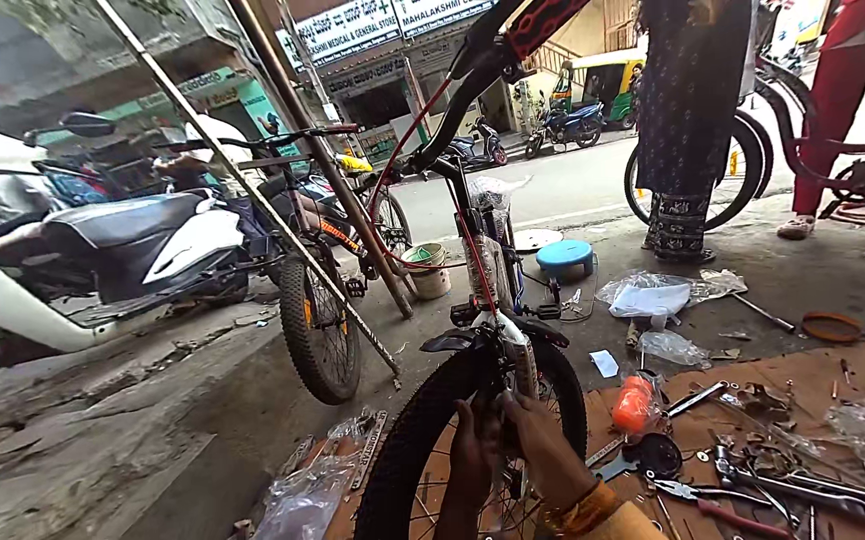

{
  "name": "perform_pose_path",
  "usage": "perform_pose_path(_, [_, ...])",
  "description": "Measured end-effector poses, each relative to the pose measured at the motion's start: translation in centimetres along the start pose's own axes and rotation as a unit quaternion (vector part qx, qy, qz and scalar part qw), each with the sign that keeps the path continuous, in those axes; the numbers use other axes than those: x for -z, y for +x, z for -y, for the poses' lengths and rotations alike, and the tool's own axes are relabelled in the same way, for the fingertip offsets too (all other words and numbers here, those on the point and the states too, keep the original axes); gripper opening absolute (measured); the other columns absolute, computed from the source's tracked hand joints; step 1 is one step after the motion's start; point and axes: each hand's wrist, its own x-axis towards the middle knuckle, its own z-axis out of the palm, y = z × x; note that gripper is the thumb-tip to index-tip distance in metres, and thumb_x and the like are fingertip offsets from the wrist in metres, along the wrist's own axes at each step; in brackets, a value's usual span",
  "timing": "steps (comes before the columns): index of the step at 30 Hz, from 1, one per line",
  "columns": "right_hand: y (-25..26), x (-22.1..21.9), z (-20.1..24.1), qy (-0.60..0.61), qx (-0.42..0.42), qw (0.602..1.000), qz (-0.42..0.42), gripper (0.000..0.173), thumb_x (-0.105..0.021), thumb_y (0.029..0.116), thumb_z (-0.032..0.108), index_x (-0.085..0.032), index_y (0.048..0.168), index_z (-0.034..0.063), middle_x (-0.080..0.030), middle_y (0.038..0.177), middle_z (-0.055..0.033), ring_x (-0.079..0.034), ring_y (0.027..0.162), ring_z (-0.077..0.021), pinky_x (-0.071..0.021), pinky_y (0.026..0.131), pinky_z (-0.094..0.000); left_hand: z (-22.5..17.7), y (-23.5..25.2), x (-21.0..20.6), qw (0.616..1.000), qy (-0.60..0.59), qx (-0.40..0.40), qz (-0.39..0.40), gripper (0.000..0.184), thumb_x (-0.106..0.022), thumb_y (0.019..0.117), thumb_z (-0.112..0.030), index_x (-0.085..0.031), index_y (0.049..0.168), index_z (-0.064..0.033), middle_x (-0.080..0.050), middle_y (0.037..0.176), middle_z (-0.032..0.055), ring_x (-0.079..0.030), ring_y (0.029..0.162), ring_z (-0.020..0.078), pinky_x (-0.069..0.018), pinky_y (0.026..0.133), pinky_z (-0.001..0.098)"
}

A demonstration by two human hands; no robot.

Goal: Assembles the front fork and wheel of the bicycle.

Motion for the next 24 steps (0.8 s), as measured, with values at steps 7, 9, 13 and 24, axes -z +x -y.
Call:
perform_pose_path(7, [0.0, 5.4, -0.2, -0.375, 0.094, 0.921, -0.034, 0.036, -0.043, 0.1086, 0.04, -0.066, 0.108, 0.0118, -0.065, 0.084, -0.0041, -0.066, 0.076, -0.018, -0.0568, 0.074, -0.0407, 1.7, 1.0, -1.6, 0.971, 0.212, -0.044, -0.104, 0.067, -0.019, 0.11, -0.045, -0.048, 0.147, 0.0023, -0.064, 0.129, 0.0164, -0.063, 0.11, 0.0218, -0.0517, 0.096, 0.0363])
perform_pose_path(9, [-0.6, 5.1, 0.2, -0.375, 0.132, 0.915, -0.068, 0.037, -0.049, 0.1053, 0.045, -0.066, 0.111, 0.0122, -0.064, 0.083, -0.0036, -0.065, 0.076, -0.0187, -0.0556, 0.073, -0.043, 1.4, 1.1, -2.3, 0.953, 0.283, -0.03, -0.103, 0.048, -0.034, 0.1083, -0.027, -0.045, 0.147, -0.0013, -0.062, 0.126, 0.0138, -0.062, 0.11, 0.0196, -0.0529, 0.095, 0.0343])
perform_pose_path(13, [0.2, 3.5, 0.2, -0.458, 0.247, 0.841, -0.147, 0.029, -0.062, 0.0975, 0.039, -0.071, 0.106, 0.0118, -0.066, 0.075, -0.0031, -0.066, 0.07, -0.021, -0.0562, 0.067, -0.0455, 0.1, 2.1, -2.7, 0.882, 0.461, -0.02, -0.091, 0.039, -0.046, 0.1042, -0.012, -0.053, 0.142, -0.0053, -0.068, 0.121, 0.0093, -0.067, 0.106, 0.0135, -0.0564, 0.093, 0.0331])
perform_pose_path(24, [3.1, 2.9, -1.5, -0.511, 0.393, 0.735, -0.209, 0.018, -0.065, 0.0918, 0.029, -0.074, 0.089, 0.0133, -0.066, 0.065, -0.0031, -0.068, 0.062, -0.0226, -0.055, 0.057, -0.047, 2.2, -1.1, -4.0, 0.938, 0.259, -0.082, -0.217, 0.03, -0.04, 0.1076, -0.01, -0.052, 0.129, 0.0071, -0.07, 0.109, 0.0152, -0.071, 0.097, 0.0204, -0.0604, 0.088, 0.0354])
